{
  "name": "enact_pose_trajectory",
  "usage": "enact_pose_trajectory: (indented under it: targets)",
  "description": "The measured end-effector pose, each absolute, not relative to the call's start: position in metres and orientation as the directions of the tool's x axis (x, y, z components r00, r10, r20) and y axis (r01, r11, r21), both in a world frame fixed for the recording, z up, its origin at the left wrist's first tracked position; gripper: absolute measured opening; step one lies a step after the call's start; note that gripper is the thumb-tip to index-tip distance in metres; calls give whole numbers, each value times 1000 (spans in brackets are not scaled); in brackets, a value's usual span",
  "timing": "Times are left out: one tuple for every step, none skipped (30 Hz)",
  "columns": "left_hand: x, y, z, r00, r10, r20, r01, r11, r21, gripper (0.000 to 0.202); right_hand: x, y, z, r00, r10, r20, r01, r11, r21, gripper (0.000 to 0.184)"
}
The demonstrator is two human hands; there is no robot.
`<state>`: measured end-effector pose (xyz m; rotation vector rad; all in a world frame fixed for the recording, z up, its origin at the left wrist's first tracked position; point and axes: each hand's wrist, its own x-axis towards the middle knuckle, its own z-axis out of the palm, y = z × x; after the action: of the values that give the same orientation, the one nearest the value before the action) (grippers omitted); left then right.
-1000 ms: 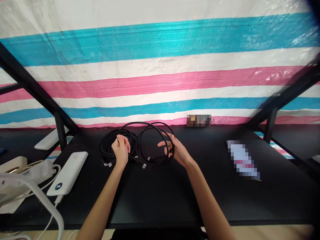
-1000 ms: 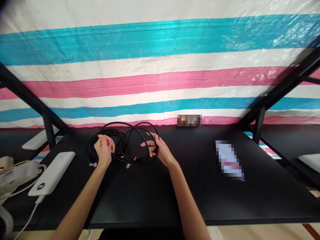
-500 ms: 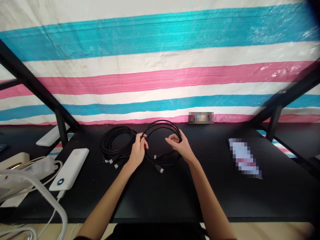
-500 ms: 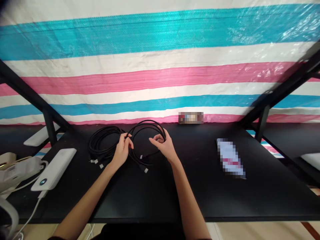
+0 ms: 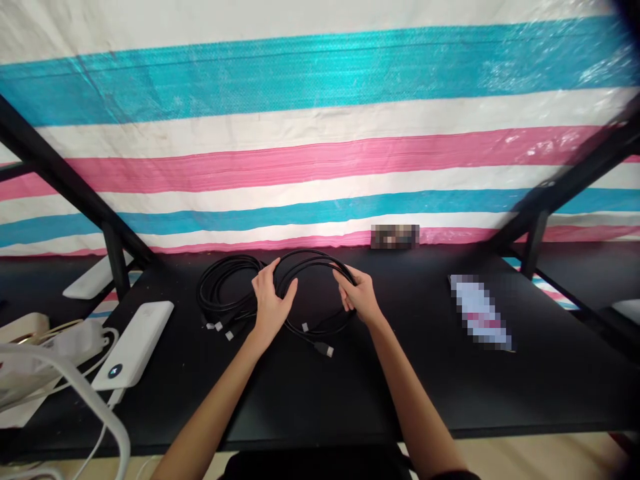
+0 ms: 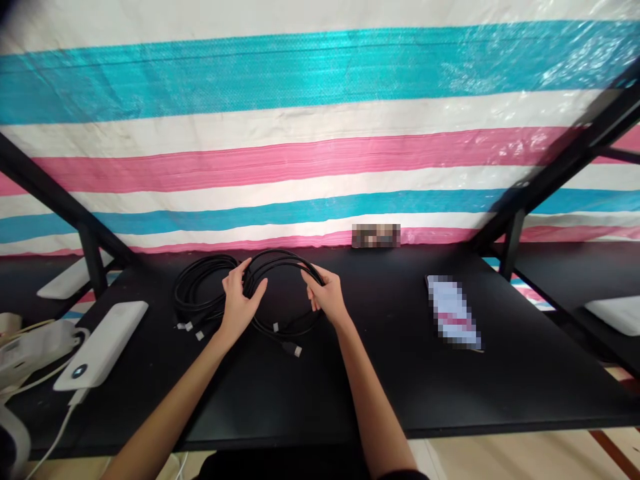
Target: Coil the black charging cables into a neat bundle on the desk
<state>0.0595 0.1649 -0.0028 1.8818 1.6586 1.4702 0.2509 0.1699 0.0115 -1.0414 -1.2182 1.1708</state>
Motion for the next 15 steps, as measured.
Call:
enact_pose_trajectory:
  targets:
    - [60,164,-2,-168,852,496,605,-308,734,52,251,170,11,-17,991,130,-93,128,-987,37]
    - [60,164,-1,-188,868,460,573,-283,769,52,251,170,10,-14,991,132,-94,130,-987,36]
    - [60,164,0,-197,890,411,519,-261,814,49,251,170,10,-6,991,137,-93,136,-986,35]
    - [59,164,1,-185,916,356,452,-243,858,45,251,170,10,5,990,143,-89,142,-986,34]
    - [58,164,3,-153,942,300,378,-225,898,40,250,170,10,19,989,148,-85,150,-985,34]
    - [58,164,4,-110,963,247,305,-204,930,36,249,171,10,37,987,155,-78,157,-984,34]
    - [57,163,4,-65,978,200,237,-180,955,34,248,171,10,58,985,160,-71,164,-984,36]
    - [57,163,5,-27,987,158,178,-151,973,35,247,171,11,81,983,163,-63,168,-984,39]
    - [57,162,6,-3,993,118,122,-116,986,36,247,171,11,105,981,165,-56,172,-984,43]
    - [57,162,6,9,997,80,66,-80,995,36,246,172,11,134,976,171,-48,179,-983,49]
    - [57,161,7,21,999,43,7,-43,999,36,246,172,10,164,969,184,-36,192,-981,53]
    - [58,160,8,45,999,2,-55,0,998,36,246,173,10,191,960,205,-12,212,-977,57]
    - [58,160,9,86,995,-43,-118,53,992,35,246,173,9,212,949,236,28,235,-972,57]
    - [59,159,11,140,986,-88,-175,112,978,34,246,173,7,223,935,274,87,261,-962,55]
    - [59,159,12,200,971,-127,-217,171,961,32,247,173,6,223,922,315,162,284,-945,51]
